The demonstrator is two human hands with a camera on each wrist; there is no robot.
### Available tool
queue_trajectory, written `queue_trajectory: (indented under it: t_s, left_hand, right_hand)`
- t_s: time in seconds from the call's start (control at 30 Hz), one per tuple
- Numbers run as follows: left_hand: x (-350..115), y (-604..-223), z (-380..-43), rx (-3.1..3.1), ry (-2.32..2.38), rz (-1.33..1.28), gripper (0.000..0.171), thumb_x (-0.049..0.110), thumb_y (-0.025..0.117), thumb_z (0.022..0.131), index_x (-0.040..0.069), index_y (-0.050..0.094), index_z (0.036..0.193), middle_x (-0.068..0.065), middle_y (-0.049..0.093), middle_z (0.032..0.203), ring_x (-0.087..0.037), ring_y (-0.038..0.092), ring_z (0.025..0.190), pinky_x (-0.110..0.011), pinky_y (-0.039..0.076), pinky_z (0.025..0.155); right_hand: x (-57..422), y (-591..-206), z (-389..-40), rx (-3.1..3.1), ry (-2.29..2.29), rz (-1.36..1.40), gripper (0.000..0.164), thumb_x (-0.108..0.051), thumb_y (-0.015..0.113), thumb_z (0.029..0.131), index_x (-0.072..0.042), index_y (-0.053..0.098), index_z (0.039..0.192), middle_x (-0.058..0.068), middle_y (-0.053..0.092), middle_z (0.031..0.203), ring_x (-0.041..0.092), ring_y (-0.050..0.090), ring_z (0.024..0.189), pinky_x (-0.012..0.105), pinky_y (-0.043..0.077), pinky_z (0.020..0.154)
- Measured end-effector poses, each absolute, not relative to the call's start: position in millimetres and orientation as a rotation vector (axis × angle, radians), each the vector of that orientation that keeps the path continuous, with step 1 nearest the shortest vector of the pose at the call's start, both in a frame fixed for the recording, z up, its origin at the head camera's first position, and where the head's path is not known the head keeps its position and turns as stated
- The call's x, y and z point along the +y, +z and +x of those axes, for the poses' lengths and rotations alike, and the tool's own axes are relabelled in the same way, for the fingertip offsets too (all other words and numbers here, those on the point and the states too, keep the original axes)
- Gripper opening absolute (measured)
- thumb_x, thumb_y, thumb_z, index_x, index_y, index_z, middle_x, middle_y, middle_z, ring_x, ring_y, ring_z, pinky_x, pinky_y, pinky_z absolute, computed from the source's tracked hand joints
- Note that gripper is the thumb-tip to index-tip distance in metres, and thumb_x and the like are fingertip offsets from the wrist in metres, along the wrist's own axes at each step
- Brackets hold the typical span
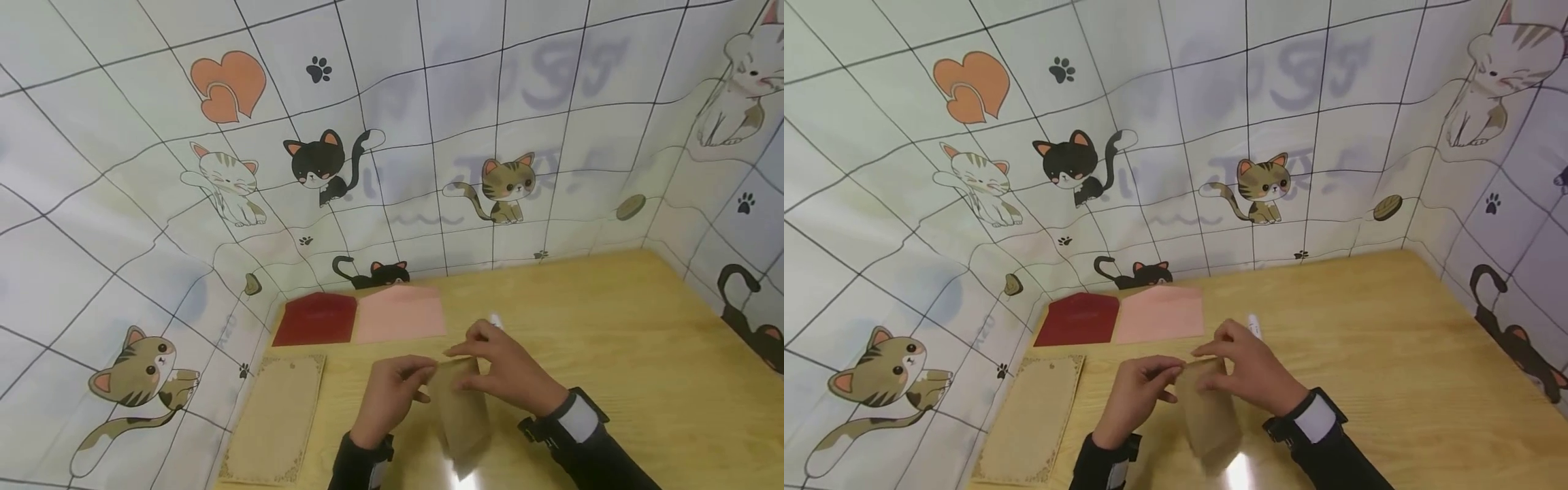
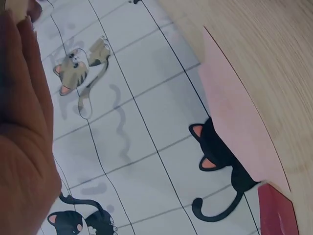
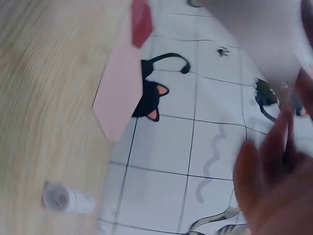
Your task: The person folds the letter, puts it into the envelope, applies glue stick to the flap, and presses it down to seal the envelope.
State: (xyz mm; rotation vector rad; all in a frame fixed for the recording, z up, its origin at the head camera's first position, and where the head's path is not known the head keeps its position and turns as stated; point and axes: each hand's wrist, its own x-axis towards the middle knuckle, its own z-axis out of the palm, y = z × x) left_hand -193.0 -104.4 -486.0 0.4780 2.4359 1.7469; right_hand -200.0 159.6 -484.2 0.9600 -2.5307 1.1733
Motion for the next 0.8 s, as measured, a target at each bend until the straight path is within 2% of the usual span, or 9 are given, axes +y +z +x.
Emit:
queue_trajectory:
  t_s: [0.07, 0.2, 0.27, 0.33, 0.47, 0.53, 0.7, 0.8]
  left_hand:
    - [-100.9, -486.5, -189.3, 2.383, 1.730, 0.527, 0.020, 0.007, 0.069, 0.112, 0.008, 0.086, 0.124, -0.018, 0.085, 0.119, -0.006, 0.079, 0.094, -0.027, 0.069, 0.074]
    - [-94.9, -487.9, -185.3, 2.332, 1.729, 0.566, 0.026, 0.016, 0.063, 0.117, 0.006, 0.083, 0.130, -0.018, 0.084, 0.127, -0.008, 0.081, 0.100, -0.027, 0.070, 0.077]
    - [-92.0, -488.6, -184.8, 2.359, 1.717, 0.570, 0.027, 0.022, 0.065, 0.117, 0.007, 0.083, 0.130, -0.018, 0.085, 0.125, -0.010, 0.082, 0.100, -0.026, 0.069, 0.076]
    - [-89.0, -489.5, -184.8, 2.431, 1.691, 0.571, 0.026, 0.024, 0.068, 0.116, 0.008, 0.084, 0.126, -0.015, 0.086, 0.120, -0.009, 0.081, 0.097, -0.024, 0.068, 0.074]
    - [-84.5, -490.2, -184.9, 2.607, 1.636, 0.566, 0.014, 0.017, 0.074, 0.111, 0.009, 0.086, 0.113, -0.011, 0.087, 0.103, -0.008, 0.081, 0.088, -0.021, 0.066, 0.069]
    - [-84.8, -489.7, -184.6, 2.662, 1.638, 0.559, 0.013, 0.012, 0.074, 0.110, 0.008, 0.086, 0.109, -0.012, 0.087, 0.101, -0.010, 0.081, 0.086, -0.021, 0.066, 0.067]
    - [-91.8, -490.2, -184.0, 2.686, 1.690, 0.513, 0.010, 0.009, 0.076, 0.108, 0.007, 0.086, 0.107, -0.014, 0.087, 0.106, -0.015, 0.083, 0.087, -0.023, 0.067, 0.066]
    - [-94.2, -492.6, -185.4, 2.637, 1.754, 0.474, 0.009, 0.007, 0.077, 0.107, 0.006, 0.086, 0.108, -0.016, 0.086, 0.108, -0.011, 0.082, 0.084, -0.025, 0.068, 0.067]
  right_hand:
    - [154.1, -486.1, -199.5, -2.534, 1.049, 0.877, 0.026, -0.034, 0.093, 0.095, -0.029, 0.088, 0.120, -0.005, 0.062, 0.116, 0.006, 0.053, 0.102, 0.027, 0.051, 0.082]
    - [149.9, -483.4, -199.6, -2.623, 1.041, 0.862, 0.009, -0.031, 0.085, 0.103, -0.030, 0.089, 0.111, -0.009, 0.081, 0.115, 0.004, 0.071, 0.096, 0.026, 0.058, 0.077]
    - [149.0, -481.3, -200.5, -2.663, 1.040, 0.889, 0.009, -0.031, 0.080, 0.107, -0.029, 0.089, 0.109, -0.012, 0.085, 0.105, 0.002, 0.074, 0.091, 0.025, 0.058, 0.074]
    - [148.3, -480.1, -201.3, -2.676, 1.012, 0.908, 0.011, -0.030, 0.079, 0.108, -0.026, 0.089, 0.110, -0.011, 0.086, 0.104, 0.002, 0.075, 0.089, 0.024, 0.057, 0.073]
    - [151.6, -480.8, -201.8, -2.690, 1.051, 0.894, 0.012, -0.024, 0.077, 0.109, -0.025, 0.089, 0.113, -0.009, 0.087, 0.107, 0.000, 0.073, 0.090, 0.023, 0.057, 0.073]
    - [157.2, -481.3, -202.5, -2.703, 1.136, 0.870, 0.015, -0.024, 0.075, 0.111, -0.023, 0.089, 0.116, -0.008, 0.087, 0.109, -0.002, 0.072, 0.090, 0.024, 0.057, 0.074]
    - [172.3, -483.1, -204.2, -2.678, 1.354, 0.823, 0.019, -0.024, 0.070, 0.114, -0.021, 0.088, 0.120, -0.004, 0.087, 0.114, 0.001, 0.076, 0.098, 0.027, 0.062, 0.079]
    - [172.4, -486.2, -204.2, -2.631, 1.414, 0.788, 0.020, -0.020, 0.069, 0.115, -0.019, 0.087, 0.122, -0.001, 0.087, 0.118, -0.001, 0.072, 0.095, 0.026, 0.062, 0.080]
